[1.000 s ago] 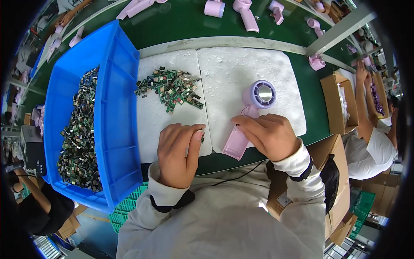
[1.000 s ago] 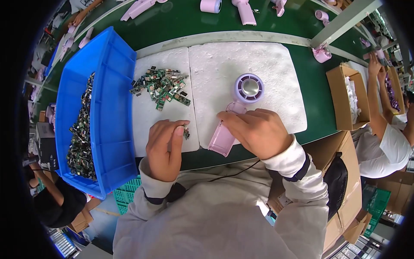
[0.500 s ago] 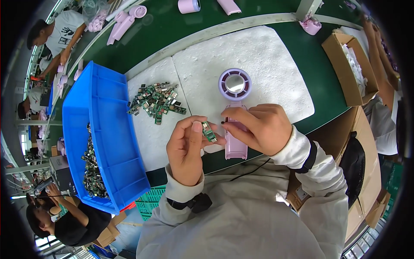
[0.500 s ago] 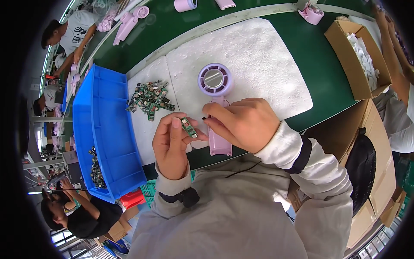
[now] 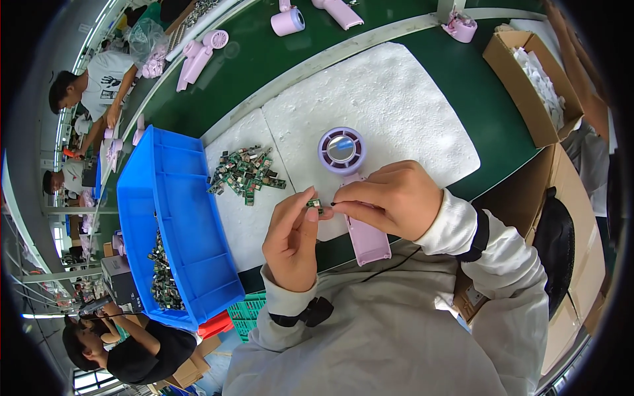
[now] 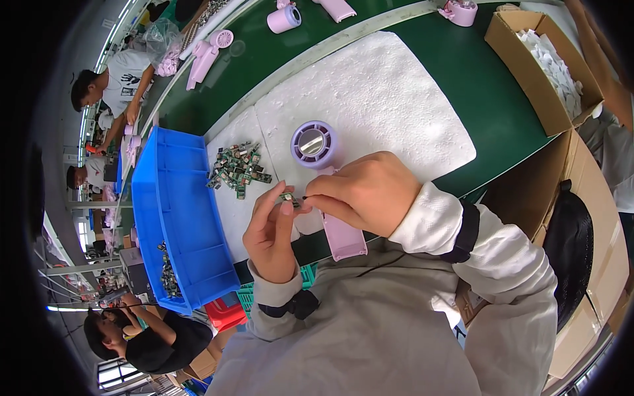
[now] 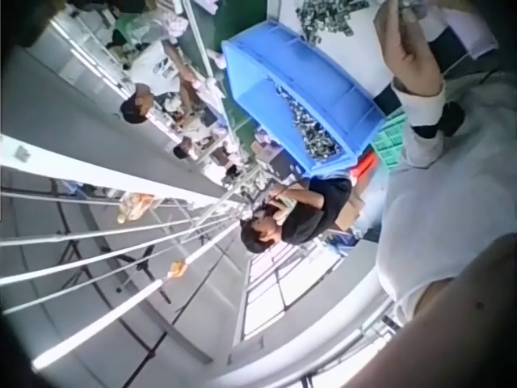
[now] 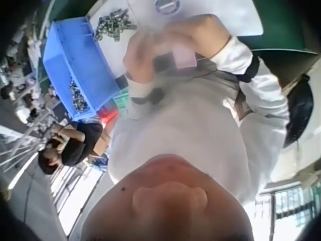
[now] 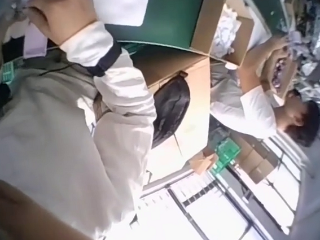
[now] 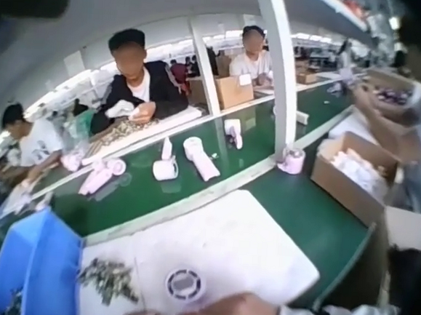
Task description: The person picks up a circuit board and a fan handle, connects a wire to the board, and fits the board into the handle. After pressing the components together, the person sets the assembly aside and reaches for another set.
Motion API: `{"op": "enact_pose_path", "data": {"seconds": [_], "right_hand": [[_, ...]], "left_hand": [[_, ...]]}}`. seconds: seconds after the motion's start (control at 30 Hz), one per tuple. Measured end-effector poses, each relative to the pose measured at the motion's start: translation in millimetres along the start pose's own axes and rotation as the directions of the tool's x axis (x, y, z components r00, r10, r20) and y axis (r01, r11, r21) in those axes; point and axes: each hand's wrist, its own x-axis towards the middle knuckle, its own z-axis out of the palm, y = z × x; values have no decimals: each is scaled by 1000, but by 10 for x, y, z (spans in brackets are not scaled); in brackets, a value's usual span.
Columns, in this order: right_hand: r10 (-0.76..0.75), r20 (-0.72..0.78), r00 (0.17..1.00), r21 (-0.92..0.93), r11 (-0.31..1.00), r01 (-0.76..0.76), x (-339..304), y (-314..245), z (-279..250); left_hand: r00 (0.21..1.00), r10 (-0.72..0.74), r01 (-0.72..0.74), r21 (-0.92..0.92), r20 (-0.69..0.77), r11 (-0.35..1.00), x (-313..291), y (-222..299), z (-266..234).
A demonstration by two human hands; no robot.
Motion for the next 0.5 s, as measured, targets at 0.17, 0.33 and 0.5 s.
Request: {"op": "enact_pose_path", "data": {"seconds": [0.17, 0.33, 0.5], "right_hand": [[-17, 46, 999, 40, 999, 15, -26, -8, -14], [-8, 90, 996, 122, 992, -3, -11, -22, -85], [-15, 155, 988, 146, 989, -8, -32, 2, -142]], "left_hand": [[990, -76, 73, 34, 115, 997, 15, 68, -59], [978, -9, 23, -66, 210, 998, 8, -14, -124], [971, 66, -50, -74, 230, 996, 5, -35, -96]]}}
